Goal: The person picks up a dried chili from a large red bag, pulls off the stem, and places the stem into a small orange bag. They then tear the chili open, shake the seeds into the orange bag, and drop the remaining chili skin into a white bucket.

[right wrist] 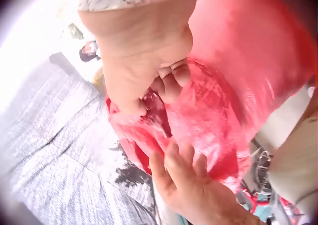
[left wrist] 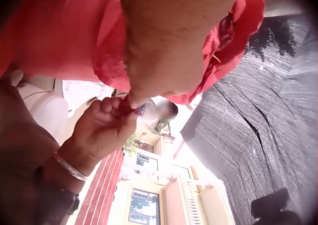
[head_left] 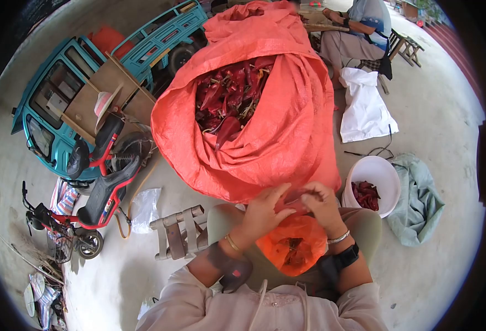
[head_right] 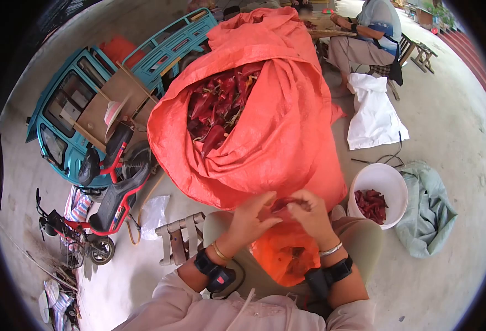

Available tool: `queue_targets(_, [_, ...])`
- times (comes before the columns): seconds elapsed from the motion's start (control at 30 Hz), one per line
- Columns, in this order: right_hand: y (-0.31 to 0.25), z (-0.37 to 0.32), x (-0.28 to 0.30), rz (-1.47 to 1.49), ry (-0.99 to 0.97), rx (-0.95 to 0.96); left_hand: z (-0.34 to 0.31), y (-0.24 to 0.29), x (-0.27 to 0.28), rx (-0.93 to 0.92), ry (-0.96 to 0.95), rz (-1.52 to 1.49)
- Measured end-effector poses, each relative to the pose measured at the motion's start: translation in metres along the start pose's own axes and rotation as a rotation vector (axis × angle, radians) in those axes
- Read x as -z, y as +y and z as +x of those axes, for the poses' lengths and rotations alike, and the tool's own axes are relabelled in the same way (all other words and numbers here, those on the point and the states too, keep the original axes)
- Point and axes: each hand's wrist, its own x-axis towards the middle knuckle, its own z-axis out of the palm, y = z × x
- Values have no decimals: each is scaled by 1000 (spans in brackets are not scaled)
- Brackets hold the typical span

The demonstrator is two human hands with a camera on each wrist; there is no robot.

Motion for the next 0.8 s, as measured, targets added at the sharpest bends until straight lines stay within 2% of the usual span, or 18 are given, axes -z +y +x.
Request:
queue_targets(0.03, [-5,1,11,155,89,-73,3,8,7,-55,33,77])
queue_targets(0.1, [0,11,35,482,296,38,16,9,29,-191,162,162])
queue_targets(0.2, [17,16,76,926,521,24,37,4,65,-171,357,328])
queue_targets(0.23, [13,18,78,987,666,-13,46,0,75,-149,414,378])
queue_targets(0.3, [3,22,76,1109,947,-91,67,-8,91,-245,456,542])
queue_targets(0.33, [5,22,75,1074,911,-124,75,-11,96,-293,479,628])
queue_targets(0.43, [22,24,68,947,729,-185,85,-40,95,-149,388,621])
queue_targets(0.47, [29,21,64,892,633,-181,84,-46,95,-58,332,513])
queue_targets(0.57, [29,18,46,736,448,-197,74,-52,93,194,393,241])
queue_targets(0.67, [30,12,24,527,271,-149,48,-42,87,275,586,-230])
queue_targets(0.8, [14,0,-11,217,47,-61,5,-12,61,326,457,-613])
